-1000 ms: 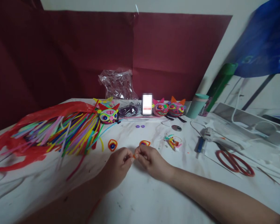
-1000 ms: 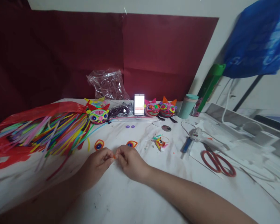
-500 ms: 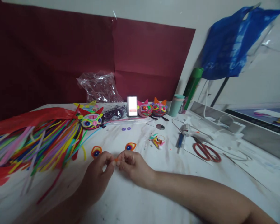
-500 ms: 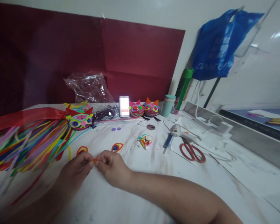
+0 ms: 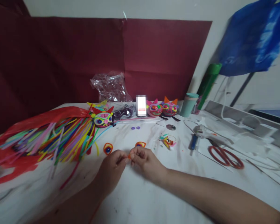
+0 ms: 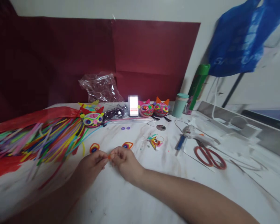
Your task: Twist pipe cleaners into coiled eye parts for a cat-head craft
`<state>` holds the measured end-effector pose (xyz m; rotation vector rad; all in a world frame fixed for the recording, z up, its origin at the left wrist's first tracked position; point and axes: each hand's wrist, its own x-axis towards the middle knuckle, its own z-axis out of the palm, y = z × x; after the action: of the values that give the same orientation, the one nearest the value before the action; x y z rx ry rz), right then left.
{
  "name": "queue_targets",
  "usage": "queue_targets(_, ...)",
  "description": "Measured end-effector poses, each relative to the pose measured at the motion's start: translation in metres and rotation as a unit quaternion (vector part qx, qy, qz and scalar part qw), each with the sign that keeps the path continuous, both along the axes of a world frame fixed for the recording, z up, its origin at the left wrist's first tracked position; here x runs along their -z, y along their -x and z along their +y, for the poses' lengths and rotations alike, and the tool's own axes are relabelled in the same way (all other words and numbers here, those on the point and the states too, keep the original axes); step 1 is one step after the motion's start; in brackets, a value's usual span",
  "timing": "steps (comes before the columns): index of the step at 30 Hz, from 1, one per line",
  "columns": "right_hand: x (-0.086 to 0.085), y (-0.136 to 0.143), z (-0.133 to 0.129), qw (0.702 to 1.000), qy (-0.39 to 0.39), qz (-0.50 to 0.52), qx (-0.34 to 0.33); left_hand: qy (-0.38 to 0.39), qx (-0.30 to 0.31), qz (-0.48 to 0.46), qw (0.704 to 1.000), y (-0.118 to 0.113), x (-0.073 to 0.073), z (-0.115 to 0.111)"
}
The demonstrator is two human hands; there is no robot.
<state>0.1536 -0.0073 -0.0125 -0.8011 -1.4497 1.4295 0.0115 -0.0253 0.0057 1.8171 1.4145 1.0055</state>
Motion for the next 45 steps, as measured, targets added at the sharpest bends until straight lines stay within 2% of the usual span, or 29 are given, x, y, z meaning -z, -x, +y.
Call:
queue_targets(4,0.002,0.001,0.002,0.998,0.036,0.045,-0.023,0.002,0.010,-0.009,1.000,0.002,0.000,0.002)
queue_targets(6,0.001,0.000,0.003,0.999,0.021,0.025,-0.026,-0.001,0.017,-0.007,1.000,0.003,0.003,0.002)
queue_targets(8,-0.001,-0.003,0.003,0.999,-0.033,-0.038,-0.016,-0.013,0.020,0.003,1.000,0.004,0.006,0.002)
queue_targets(10,-0.006,-0.007,0.003,0.984,-0.119,-0.129,0.001,-0.036,0.022,0.018,0.999,0.005,0.009,0.001)
queue_targets(14,-0.014,-0.013,0.000,0.918,-0.292,-0.268,0.018,-0.077,0.032,0.067,0.994,0.006,0.011,-0.001)
queue_targets(17,-0.016,-0.013,-0.002,0.894,-0.337,-0.295,0.020,-0.087,0.036,0.111,0.989,0.005,0.011,-0.002)
queue_targets(25,-0.014,-0.009,-0.005,0.907,-0.310,-0.283,0.037,-0.114,0.028,0.112,0.987,0.003,0.011,-0.005)
queue_targets(27,-0.012,-0.008,-0.004,0.935,-0.259,-0.241,0.025,-0.113,0.013,0.094,0.989,0.003,0.009,-0.005)
queue_targets(30,-0.009,-0.005,-0.001,0.981,-0.136,-0.138,-0.002,-0.084,-0.013,0.044,0.995,0.004,0.006,-0.004)
queue_targets(32,-0.008,-0.003,-0.001,0.993,-0.084,-0.084,-0.013,-0.060,-0.021,0.020,0.998,0.003,0.005,-0.003)
queue_targets(34,-0.007,-0.001,-0.002,0.996,-0.065,-0.065,-0.009,-0.047,-0.030,0.009,0.998,0.002,0.005,-0.004)
queue_targets(37,-0.005,-0.001,-0.004,0.996,-0.064,-0.064,-0.001,-0.033,-0.036,0.007,0.999,0.000,0.006,-0.006)
queue_targets(41,-0.005,-0.004,-0.001,0.991,-0.097,-0.095,-0.011,0.006,0.011,0.014,1.000,0.002,0.006,-0.004)
queue_targets(45,-0.008,-0.008,0.001,0.960,-0.185,-0.210,-0.009,-0.058,0.028,0.086,0.994,0.006,0.006,-0.001)
